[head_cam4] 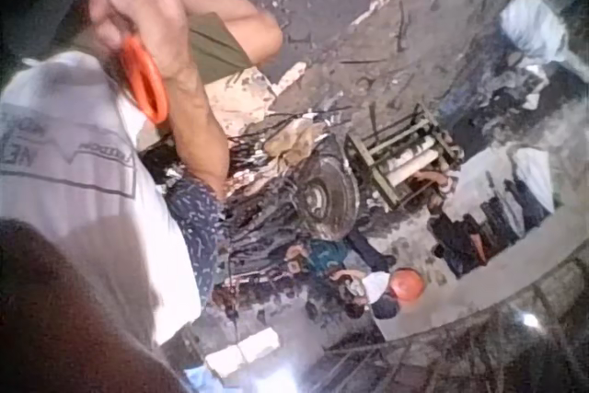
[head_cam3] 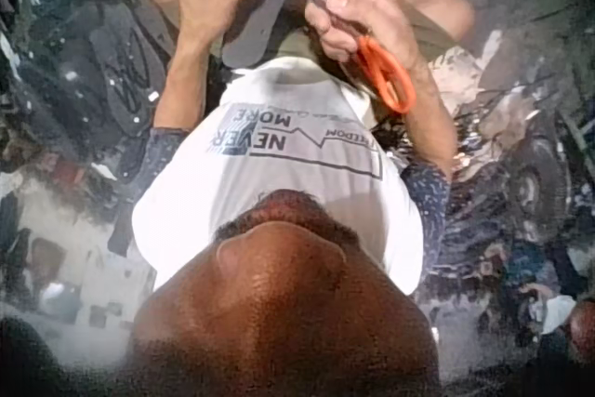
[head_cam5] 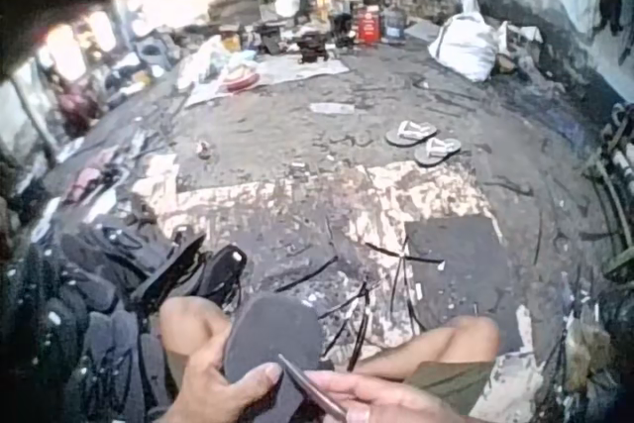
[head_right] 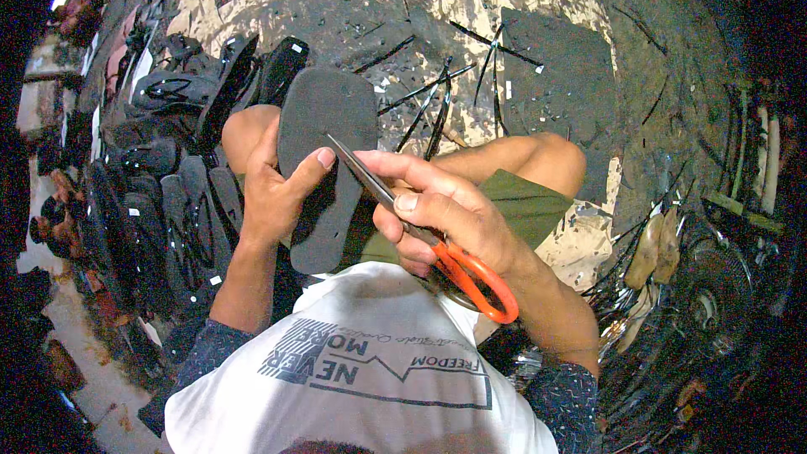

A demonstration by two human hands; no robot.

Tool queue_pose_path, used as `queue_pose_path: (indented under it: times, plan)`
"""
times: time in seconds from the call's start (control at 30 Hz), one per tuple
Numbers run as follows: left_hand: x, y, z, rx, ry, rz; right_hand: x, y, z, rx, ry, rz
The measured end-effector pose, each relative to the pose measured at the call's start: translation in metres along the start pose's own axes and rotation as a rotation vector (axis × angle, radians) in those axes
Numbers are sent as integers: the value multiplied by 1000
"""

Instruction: The person sits on the floor and uses a brush to scrub the soles of black slippers. They dip the brush into a small container of liquid and repeatedly scrub each slipper before placing it aside.

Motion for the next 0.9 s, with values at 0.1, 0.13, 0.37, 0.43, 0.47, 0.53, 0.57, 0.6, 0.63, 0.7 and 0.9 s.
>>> queue_pose_path:
  times: [0.1, 0.13, 0.37, 0.43, 0.47, 0.53, 0.57, 0.6, 0.63, 0.7, 0.9]
  plan:
    - [1, -3, -3, 3, -28, 18, 2, 4, -7, -36, 133, 3]
    - [1, -4, -4, 2, -32, 23, 4, 5, -10, -46, 173, 9]
    - [3, -7, -11, -141, 56, -38, 2, 7, -19, -30, 331, 31]
    - [4, -11, -13, -239, 143, -72, -1, 5, -24, 3, 332, 4]
    - [3, -13, -14, -252, 195, -56, -1, 5, -26, 19, 332, -10]
    - [3, -16, -16, -279, 296, -24, -2, 5, -24, 49, 290, 19]
    - [1, -15, -16, -223, 247, 25, -1, 5, -25, 53, 293, 42]
    - [0, -16, -15, -163, 102, 41, 0, 6, -25, 52, 297, 71]
    - [-4, -17, -13, -103, -44, 55, 3, 6, -25, 52, 292, 138]
    - [-9, -14, -13, -9, -195, 134, 12, 7, -25, 80, 307, 154]
    - [-34, -13, 26, 289, -542, 273, 23, 14, -27, 112, 287, 471]
Point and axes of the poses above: each hand's wrist, its own y-axis towards the middle knuckle, its own x-axis out of the back of the hand, z = x × y, the point moved 6 cm from there along y, towards the middle knuckle, and after that the axes turned 11 degrees about y, right-handed, at the moved point
